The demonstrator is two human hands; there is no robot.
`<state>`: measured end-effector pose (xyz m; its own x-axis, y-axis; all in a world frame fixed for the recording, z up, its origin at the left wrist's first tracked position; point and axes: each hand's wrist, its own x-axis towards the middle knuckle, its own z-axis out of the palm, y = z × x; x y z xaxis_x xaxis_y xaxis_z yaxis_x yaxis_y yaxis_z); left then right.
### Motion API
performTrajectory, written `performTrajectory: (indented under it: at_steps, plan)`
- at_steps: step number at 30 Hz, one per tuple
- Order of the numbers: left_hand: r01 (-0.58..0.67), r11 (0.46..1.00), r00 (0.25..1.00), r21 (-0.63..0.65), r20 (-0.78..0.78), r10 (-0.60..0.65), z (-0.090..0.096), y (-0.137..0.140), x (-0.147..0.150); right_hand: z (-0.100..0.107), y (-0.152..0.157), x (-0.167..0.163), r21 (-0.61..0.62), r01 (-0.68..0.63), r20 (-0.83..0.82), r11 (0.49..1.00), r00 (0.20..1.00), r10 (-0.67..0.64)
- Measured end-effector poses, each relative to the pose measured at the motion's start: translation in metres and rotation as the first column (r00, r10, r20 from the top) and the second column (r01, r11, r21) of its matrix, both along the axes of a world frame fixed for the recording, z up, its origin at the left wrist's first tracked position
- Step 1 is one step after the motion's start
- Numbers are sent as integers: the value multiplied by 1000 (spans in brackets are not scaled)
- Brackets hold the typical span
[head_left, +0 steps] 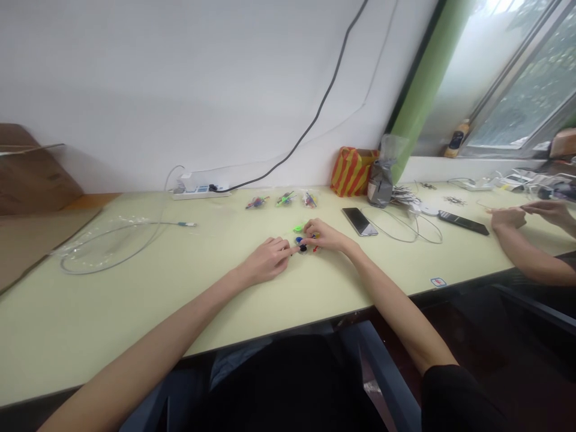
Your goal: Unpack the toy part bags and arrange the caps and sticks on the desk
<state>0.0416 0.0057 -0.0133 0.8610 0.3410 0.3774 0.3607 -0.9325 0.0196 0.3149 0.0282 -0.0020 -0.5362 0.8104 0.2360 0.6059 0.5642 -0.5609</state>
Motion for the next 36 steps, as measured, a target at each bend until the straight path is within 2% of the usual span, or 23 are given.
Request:
performTrajectory:
  at_steps: [6, 12, 18, 25, 30, 36]
  plan:
    - [15, 1000, 1000, -1, 10, -15, -5, 6, 0, 0, 1, 0, 22, 1, 17, 1000, 1000, -2]
    - [-1, 996, 999, 91, 41, -2, -6, 10, 3, 0, -1, -4, 29, 21, 18, 999, 1000, -21]
    - [55, 997, 995, 58, 80, -60, -5, 12, 5, 0, 3, -4, -2, 10, 46, 1000, 999, -10]
    - [-8, 997, 998, 82, 67, 3, -5, 11, 4, 1, 1, -2, -20, -3, 19, 1000, 1000, 4]
    - [75, 996, 991, 45, 111, -80, -9, 12, 4, 3, -1, -1, -11, -27, 28, 1000, 999, 27]
    - [62, 991, 998, 115, 17, -64, -9, 12, 7, 2, 0, -1, 9, -8, 34, 1000, 999, 8]
